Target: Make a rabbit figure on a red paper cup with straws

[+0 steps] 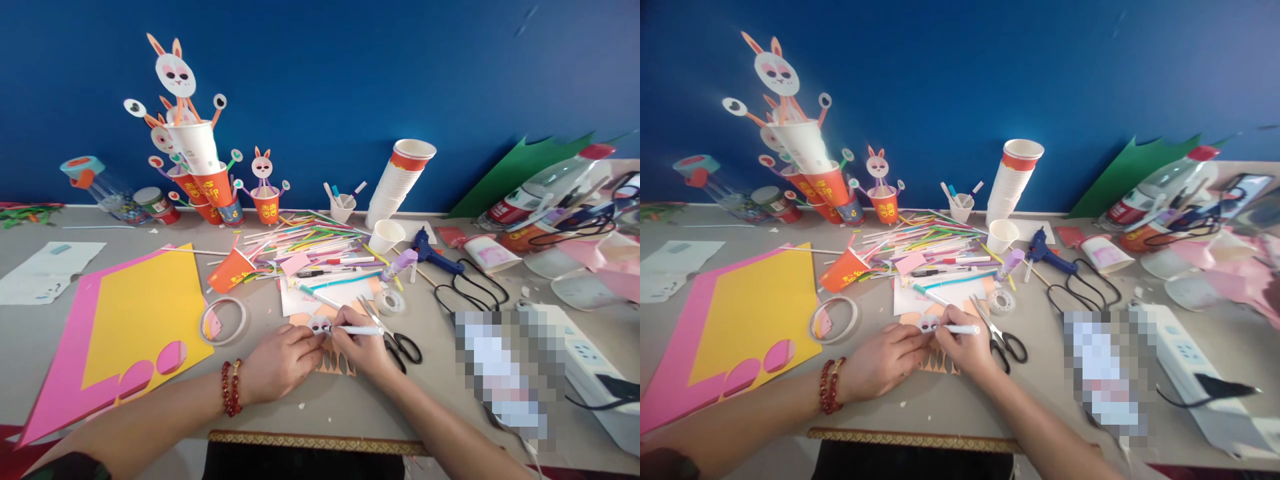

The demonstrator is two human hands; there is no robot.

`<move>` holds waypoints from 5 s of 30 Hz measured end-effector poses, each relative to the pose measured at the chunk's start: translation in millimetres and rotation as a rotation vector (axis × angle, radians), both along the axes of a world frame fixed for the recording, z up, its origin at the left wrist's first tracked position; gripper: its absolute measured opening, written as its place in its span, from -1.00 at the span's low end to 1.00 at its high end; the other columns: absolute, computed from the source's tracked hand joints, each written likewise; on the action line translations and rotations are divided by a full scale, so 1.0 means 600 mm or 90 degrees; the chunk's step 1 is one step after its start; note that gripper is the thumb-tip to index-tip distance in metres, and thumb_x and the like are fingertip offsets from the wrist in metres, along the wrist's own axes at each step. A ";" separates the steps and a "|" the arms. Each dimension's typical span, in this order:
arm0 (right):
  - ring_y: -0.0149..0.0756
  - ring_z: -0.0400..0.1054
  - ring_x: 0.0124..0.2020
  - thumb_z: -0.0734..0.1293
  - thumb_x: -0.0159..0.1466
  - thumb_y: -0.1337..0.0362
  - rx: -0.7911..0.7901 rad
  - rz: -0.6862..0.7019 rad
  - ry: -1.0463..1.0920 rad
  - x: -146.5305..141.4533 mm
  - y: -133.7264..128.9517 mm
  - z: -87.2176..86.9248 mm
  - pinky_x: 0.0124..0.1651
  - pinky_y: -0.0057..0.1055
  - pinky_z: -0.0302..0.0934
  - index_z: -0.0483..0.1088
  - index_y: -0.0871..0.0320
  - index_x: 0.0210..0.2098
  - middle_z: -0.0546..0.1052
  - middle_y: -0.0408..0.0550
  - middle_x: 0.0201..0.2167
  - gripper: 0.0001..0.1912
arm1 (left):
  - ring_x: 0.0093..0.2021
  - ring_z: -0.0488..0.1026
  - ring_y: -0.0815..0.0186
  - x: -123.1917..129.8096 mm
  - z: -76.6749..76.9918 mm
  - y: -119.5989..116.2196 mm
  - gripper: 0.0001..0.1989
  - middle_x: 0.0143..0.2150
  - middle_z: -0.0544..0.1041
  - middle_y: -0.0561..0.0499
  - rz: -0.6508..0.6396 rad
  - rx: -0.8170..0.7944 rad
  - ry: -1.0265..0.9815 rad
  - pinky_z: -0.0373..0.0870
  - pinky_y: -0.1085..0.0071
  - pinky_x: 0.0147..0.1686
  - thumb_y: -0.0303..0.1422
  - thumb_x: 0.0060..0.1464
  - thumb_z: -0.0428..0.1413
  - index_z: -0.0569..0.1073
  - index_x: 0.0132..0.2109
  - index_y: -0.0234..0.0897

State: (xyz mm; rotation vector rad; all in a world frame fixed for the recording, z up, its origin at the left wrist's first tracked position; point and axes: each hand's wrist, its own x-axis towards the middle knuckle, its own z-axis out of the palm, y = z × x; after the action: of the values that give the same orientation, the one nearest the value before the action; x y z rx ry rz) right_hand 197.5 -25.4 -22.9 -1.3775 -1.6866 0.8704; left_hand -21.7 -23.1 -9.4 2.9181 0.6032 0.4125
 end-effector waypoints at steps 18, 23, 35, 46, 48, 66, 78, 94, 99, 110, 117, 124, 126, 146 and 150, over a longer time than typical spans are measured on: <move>-0.40 0.16 -0.60 0.24 0.13 0.37 0.005 -0.005 0.003 -0.001 0.001 0.007 -0.51 -0.48 0.05 0.23 0.08 -0.53 0.31 -0.25 -0.63 -0.86 | 0.09 0.35 0.15 0.001 0.005 0.001 -0.73 0.15 0.49 -0.15 0.001 0.006 0.001 0.37 0.20 0.04 -0.40 0.32 -0.04 0.43 0.09 -0.32; -0.41 0.12 -0.61 0.24 0.13 0.37 0.009 -0.012 0.023 -0.001 -0.001 0.008 -0.53 -0.49 0.02 0.20 0.08 -0.54 0.26 -0.26 -0.65 -0.86 | 0.08 0.36 0.14 0.002 0.005 0.000 -0.72 0.17 0.48 -0.15 0.002 0.007 -0.003 0.37 0.20 0.01 -0.40 0.33 -0.04 0.42 0.11 -0.32; -0.40 0.14 -0.60 0.23 0.15 0.38 0.001 0.000 0.017 0.001 -0.001 0.003 -0.51 -0.47 0.04 0.22 0.09 -0.52 0.29 -0.25 -0.62 -0.86 | 0.07 0.36 0.13 0.003 0.007 0.000 -0.72 0.18 0.49 -0.10 0.000 0.010 -0.007 0.37 0.20 0.02 -0.41 0.34 -0.06 0.44 0.08 -0.33; -0.41 0.12 -0.60 0.24 0.15 0.39 0.009 0.002 0.022 0.001 -0.002 0.002 -0.52 -0.47 0.02 0.21 0.09 -0.53 0.27 -0.26 -0.64 -0.85 | 0.07 0.37 0.13 0.003 0.006 0.000 -0.73 0.16 0.50 -0.09 0.003 0.013 -0.017 0.36 0.20 0.00 -0.41 0.34 -0.07 0.44 0.08 -0.33; -0.41 0.11 -0.61 0.23 0.14 0.39 0.005 0.000 0.034 0.001 -0.002 0.003 -0.53 -0.47 0.01 0.21 0.09 -0.53 0.27 -0.26 -0.64 -0.85 | 0.08 0.36 0.13 0.003 0.003 0.000 -0.74 0.17 0.49 -0.09 0.004 0.013 -0.015 0.35 0.20 0.01 -0.41 0.34 -0.05 0.44 0.08 -0.32; -0.42 0.12 -0.62 0.23 0.13 0.41 -0.002 -0.008 0.036 0.001 -0.002 0.007 -0.53 -0.48 0.02 0.22 0.09 -0.53 0.29 -0.26 -0.64 -0.85 | 0.07 0.36 0.14 0.003 0.004 0.000 -0.73 0.19 0.49 -0.05 0.005 0.019 -0.014 0.36 0.21 -0.01 -0.40 0.35 -0.06 0.46 0.06 -0.33; -0.44 0.09 -0.63 0.21 0.13 0.43 0.021 -0.017 0.054 0.001 -0.003 0.008 -0.55 -0.49 -0.01 0.20 0.09 -0.53 0.27 -0.28 -0.65 -0.84 | 0.09 0.36 0.16 0.003 0.003 0.000 -0.75 0.17 0.48 -0.12 0.008 0.024 -0.010 0.38 0.22 0.00 -0.40 0.32 -0.03 0.46 0.05 -0.32; -0.42 0.11 -0.62 0.22 0.13 0.42 0.005 -0.013 0.045 0.000 -0.002 0.010 -0.53 -0.48 0.02 0.20 0.09 -0.54 0.28 -0.26 -0.65 -0.84 | 0.09 0.36 0.15 0.002 0.003 -0.001 -0.73 0.21 0.47 -0.09 0.007 0.018 -0.008 0.36 0.21 0.02 -0.40 0.34 -0.05 0.45 0.08 -0.32; -0.42 0.09 -0.62 0.22 0.12 0.41 0.007 -0.019 0.064 -0.001 -0.002 0.014 -0.54 -0.48 -0.02 0.19 0.09 -0.54 0.27 -0.26 -0.65 -0.84 | 0.07 0.36 0.14 0.003 0.007 -0.001 -0.73 0.19 0.49 -0.08 0.007 0.022 -0.017 0.37 0.21 -0.01 -0.40 0.34 -0.06 0.46 0.06 -0.32; -0.43 0.10 -0.63 0.22 0.13 0.43 0.009 -0.018 0.055 0.000 -0.004 0.012 -0.54 -0.48 -0.02 0.19 0.08 -0.54 0.29 -0.27 -0.66 -0.83 | 0.06 0.37 0.15 0.004 0.008 0.000 -0.74 0.17 0.50 -0.09 0.008 0.025 -0.027 0.37 0.22 -0.01 -0.41 0.35 -0.06 0.47 0.04 -0.32; -0.42 0.09 -0.63 0.22 0.13 0.42 0.026 -0.032 0.056 -0.001 -0.002 0.014 -0.55 -0.46 -0.04 0.19 0.08 -0.54 0.26 -0.27 -0.66 -0.84 | 0.07 0.37 0.13 0.003 0.007 0.000 -0.76 0.17 0.50 -0.11 0.005 0.021 -0.027 0.38 0.20 -0.03 -0.42 0.32 -0.01 0.45 0.06 -0.33; -0.42 0.09 -0.65 0.21 0.12 0.43 0.015 -0.025 0.071 -0.001 -0.003 0.011 -0.55 -0.45 -0.04 0.18 0.07 -0.54 0.29 -0.28 -0.68 -0.83 | 0.08 0.37 0.16 0.003 0.006 -0.001 -0.74 0.18 0.49 -0.12 0.011 0.019 -0.020 0.37 0.23 0.00 -0.42 0.33 -0.04 0.47 0.05 -0.31; -0.41 0.10 -0.64 0.21 0.12 0.43 0.017 -0.021 0.069 -0.001 -0.003 0.011 -0.55 -0.45 -0.03 0.18 0.07 -0.54 0.29 -0.28 -0.68 -0.83 | 0.07 0.37 0.16 0.003 0.006 -0.001 -0.74 0.18 0.49 -0.11 0.009 0.019 -0.019 0.37 0.23 0.00 -0.41 0.34 -0.06 0.47 0.04 -0.31; -0.40 0.12 -0.60 0.24 0.15 0.39 0.000 0.010 0.044 0.000 0.000 0.006 -0.51 -0.47 0.03 0.22 0.09 -0.53 0.28 -0.25 -0.63 -0.85 | 0.08 0.36 0.14 0.003 0.006 0.000 -0.73 0.17 0.50 -0.07 0.008 0.006 -0.015 0.36 0.20 0.00 -0.41 0.34 -0.05 0.44 0.08 -0.33; -0.41 0.12 -0.60 0.24 0.14 0.39 0.002 0.005 0.029 0.000 -0.001 0.005 -0.51 -0.48 0.02 0.21 0.09 -0.53 0.28 -0.26 -0.63 -0.85 | 0.08 0.36 0.14 0.004 0.009 0.000 -0.73 0.16 0.50 -0.11 0.002 0.009 -0.019 0.36 0.20 -0.02 -0.41 0.34 -0.05 0.44 0.09 -0.34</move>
State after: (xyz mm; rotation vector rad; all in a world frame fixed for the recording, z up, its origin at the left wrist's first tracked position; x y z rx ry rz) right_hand 197.5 -26.3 -19.7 -1.3396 -1.6599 0.8960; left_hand -19.2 -22.9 -3.9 2.9197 0.6043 0.4611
